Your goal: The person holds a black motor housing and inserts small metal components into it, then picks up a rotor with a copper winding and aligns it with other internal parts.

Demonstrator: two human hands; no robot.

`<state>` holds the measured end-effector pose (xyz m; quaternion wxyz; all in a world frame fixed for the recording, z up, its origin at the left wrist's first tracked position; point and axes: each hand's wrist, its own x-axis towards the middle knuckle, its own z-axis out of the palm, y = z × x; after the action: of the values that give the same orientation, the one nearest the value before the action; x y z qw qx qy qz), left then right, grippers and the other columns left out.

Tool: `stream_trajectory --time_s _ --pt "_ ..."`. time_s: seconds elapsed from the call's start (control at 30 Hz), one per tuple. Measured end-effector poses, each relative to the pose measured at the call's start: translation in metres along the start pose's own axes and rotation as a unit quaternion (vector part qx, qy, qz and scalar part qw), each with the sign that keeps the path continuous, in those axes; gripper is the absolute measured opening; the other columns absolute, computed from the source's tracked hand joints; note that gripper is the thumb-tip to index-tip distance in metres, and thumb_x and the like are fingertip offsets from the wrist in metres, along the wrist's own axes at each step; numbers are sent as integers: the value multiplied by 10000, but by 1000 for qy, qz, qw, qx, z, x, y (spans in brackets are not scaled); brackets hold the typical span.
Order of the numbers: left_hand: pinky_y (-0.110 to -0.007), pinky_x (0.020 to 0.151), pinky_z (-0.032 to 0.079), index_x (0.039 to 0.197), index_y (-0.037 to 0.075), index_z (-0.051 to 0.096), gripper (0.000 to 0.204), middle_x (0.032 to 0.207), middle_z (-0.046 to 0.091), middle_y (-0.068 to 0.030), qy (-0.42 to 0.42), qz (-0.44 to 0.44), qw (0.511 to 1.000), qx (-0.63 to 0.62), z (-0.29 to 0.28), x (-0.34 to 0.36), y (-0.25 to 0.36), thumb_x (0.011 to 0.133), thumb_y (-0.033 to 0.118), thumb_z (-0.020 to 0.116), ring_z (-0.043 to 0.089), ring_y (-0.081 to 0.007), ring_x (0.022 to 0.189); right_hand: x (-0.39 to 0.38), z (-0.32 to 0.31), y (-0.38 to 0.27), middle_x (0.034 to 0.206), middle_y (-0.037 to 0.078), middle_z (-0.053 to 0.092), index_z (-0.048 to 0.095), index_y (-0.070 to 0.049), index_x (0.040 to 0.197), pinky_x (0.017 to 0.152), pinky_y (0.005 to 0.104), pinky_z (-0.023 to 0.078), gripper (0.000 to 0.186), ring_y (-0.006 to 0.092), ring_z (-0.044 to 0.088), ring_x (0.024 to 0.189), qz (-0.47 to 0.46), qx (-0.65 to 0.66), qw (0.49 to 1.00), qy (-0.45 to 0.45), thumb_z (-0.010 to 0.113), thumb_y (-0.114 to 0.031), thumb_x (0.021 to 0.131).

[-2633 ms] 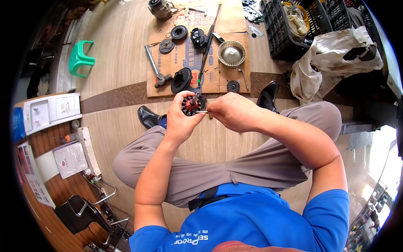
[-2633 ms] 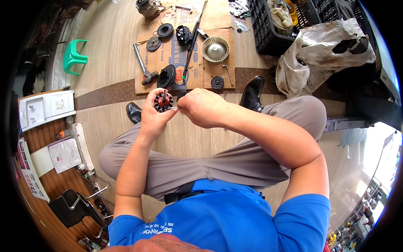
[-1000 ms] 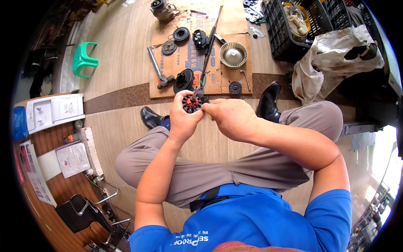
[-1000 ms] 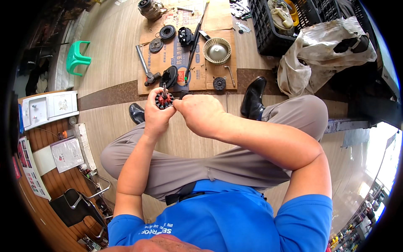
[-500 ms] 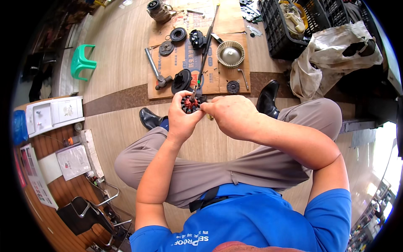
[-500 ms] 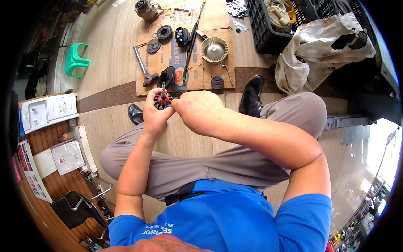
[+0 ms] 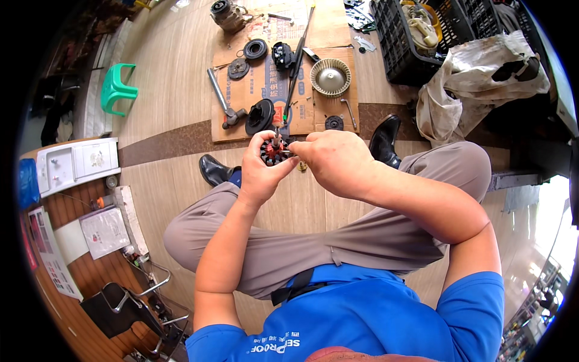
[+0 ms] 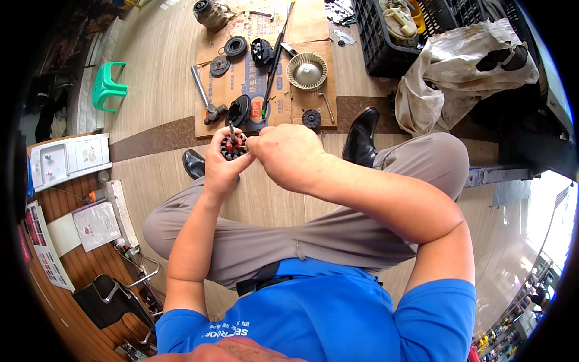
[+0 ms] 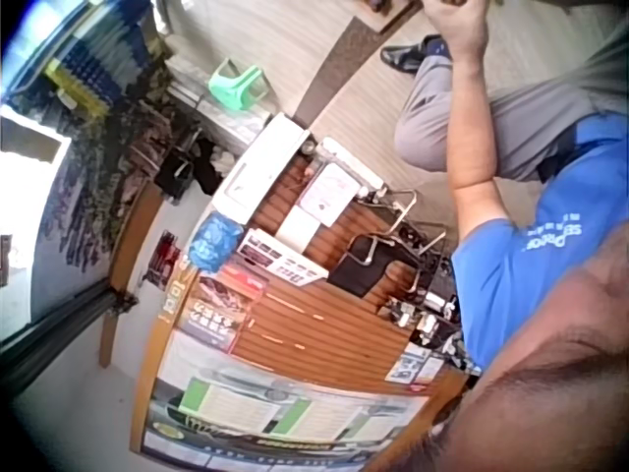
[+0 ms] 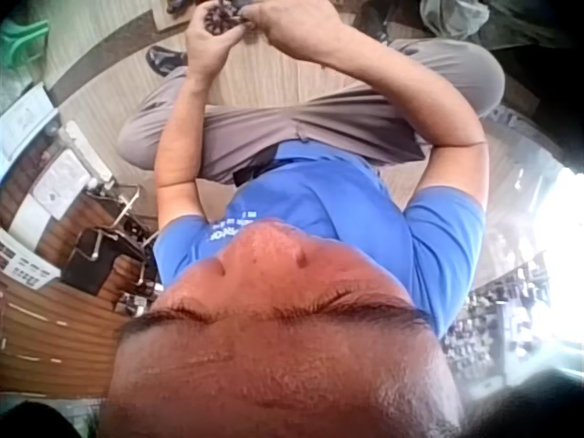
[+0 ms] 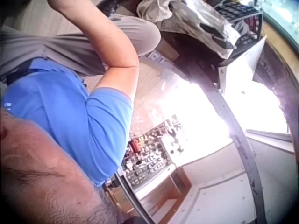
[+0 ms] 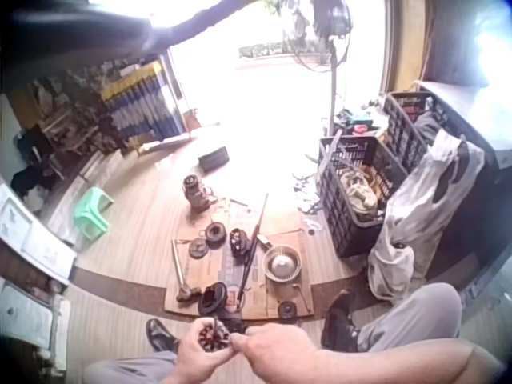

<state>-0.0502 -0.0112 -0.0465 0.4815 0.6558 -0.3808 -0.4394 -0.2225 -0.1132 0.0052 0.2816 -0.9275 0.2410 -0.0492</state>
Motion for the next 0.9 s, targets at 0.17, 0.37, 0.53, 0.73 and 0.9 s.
stream_trajectory --time_s 0.17,0.37,0.53,0.73,0.9 --pt "-230 720 519 1128 27 511 476 898 641 -3 -9 -7 1000 -18 0 0 1 759 49 812 601 -53 792 1 0 2 858 86 676 685 -106 1026 719 420 544 223 298 677 855 -14 13 1000 -7 598 -91 820" --pt "-227 725 516 1124 34 523 470 888 634 7 -23 6 999 29 -1 -2 5 754 53 811 597 -49 791 0 -3 -1 915 109 678 682 -86 917 769 429 545 129 298 682 892 -1 6 999 -34 590 -100 828" --pt "-232 770 515 1117 38 538 454 935 624 5 -73 -17 997 2 -8 -1 10 746 44 800 589 -47 846 3 3 8 788 78 634 635 -103 831 662 424 531 47 299 665 788 -67 21 998 0 608 -143 833" --pt "-241 828 512 1127 34 543 472 974 618 1 -136 -60 988 -47 -15 -3 13 728 21 797 596 -62 903 5 -2 12 820 90 669 660 -93 822 678 423 543 66 293 683 794 -108 21 993 -35 609 -115 787" --pt "-240 811 513 1123 34 548 470 974 617 -5 -144 -66 984 -78 -14 -5 9 728 24 801 597 -61 899 3 6 14 786 74 617 627 -96 827 659 410 525 41 289 651 783 -152 4 988 -7 621 -136 835"
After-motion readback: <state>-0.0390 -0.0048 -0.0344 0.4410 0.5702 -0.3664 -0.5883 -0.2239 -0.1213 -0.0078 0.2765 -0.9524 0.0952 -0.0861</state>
